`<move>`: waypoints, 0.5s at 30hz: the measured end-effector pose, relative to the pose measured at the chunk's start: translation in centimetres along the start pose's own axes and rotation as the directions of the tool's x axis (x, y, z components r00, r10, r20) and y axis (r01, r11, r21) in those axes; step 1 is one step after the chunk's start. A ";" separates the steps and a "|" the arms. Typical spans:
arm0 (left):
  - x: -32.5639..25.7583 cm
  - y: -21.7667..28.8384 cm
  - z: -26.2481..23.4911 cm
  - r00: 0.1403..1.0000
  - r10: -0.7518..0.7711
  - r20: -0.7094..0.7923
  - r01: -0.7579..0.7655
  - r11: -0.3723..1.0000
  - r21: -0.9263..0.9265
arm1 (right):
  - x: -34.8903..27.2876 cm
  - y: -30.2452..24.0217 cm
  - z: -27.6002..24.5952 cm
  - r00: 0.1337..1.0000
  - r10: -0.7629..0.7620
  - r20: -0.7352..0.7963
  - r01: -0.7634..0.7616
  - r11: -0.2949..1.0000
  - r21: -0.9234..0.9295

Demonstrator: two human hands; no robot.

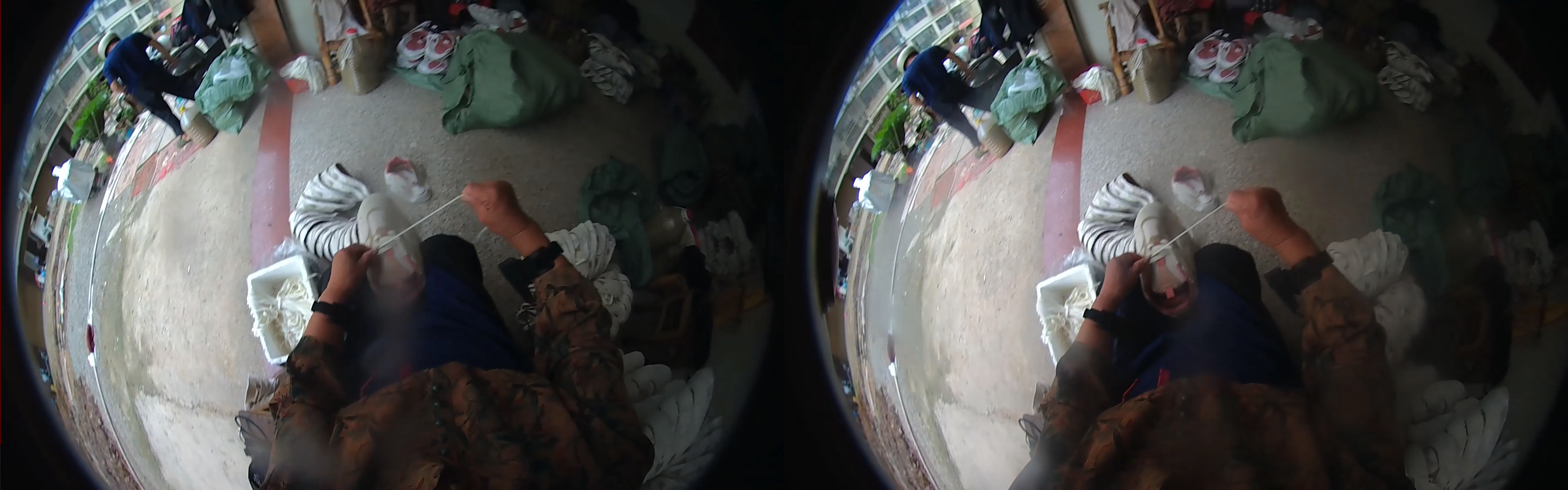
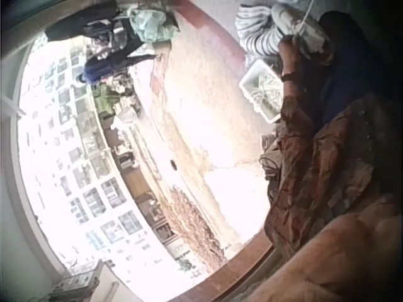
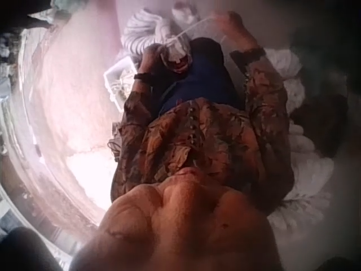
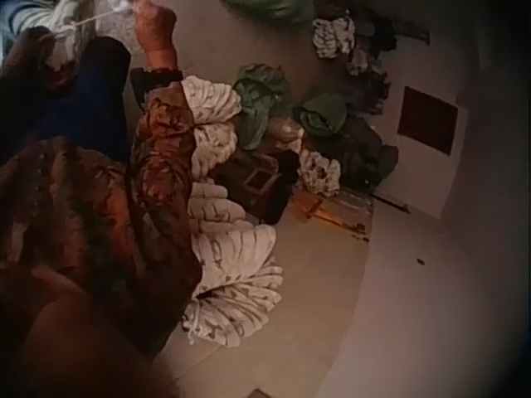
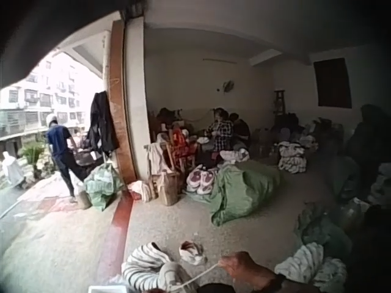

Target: Lacing shoelaces into a white sneaker during manufacturing.

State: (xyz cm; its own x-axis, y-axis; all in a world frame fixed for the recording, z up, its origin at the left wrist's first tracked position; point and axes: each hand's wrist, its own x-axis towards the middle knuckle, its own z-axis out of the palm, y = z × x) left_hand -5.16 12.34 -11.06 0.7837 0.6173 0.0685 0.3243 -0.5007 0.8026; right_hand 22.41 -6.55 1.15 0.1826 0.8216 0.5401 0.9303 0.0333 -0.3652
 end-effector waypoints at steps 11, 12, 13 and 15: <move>-0.3 5.0 -3.9 0.871 0.481 0.098 -0.480 0.793 0.375 | -6.4 5.0 2.0 0.975 0.217 0.055 -0.214 0.975 -0.056; -0.7 4.7 -4.4 0.848 0.510 0.145 -0.519 0.743 0.422 | -7.0 5.4 2.1 0.973 0.221 0.060 -0.218 0.975 -0.046; -1.1 4.1 -5.0 0.823 0.534 0.194 -0.556 0.688 0.465 | -7.5 5.6 2.0 0.974 0.219 0.060 -0.216 0.975 -0.043; -2.4 -0.6 -6.2 0.846 0.492 0.203 -0.527 0.721 0.449 | -8.7 6.0 1.6 0.951 0.300 0.080 -0.300 0.954 -0.013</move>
State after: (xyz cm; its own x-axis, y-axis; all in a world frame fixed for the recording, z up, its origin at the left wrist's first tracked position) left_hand -10.51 14.90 -8.07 0.9306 0.1527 0.3328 0.0584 -0.9592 0.2767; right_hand 25.94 -12.59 -6.97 0.4270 0.8365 0.3436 0.8370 -0.2218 -0.5002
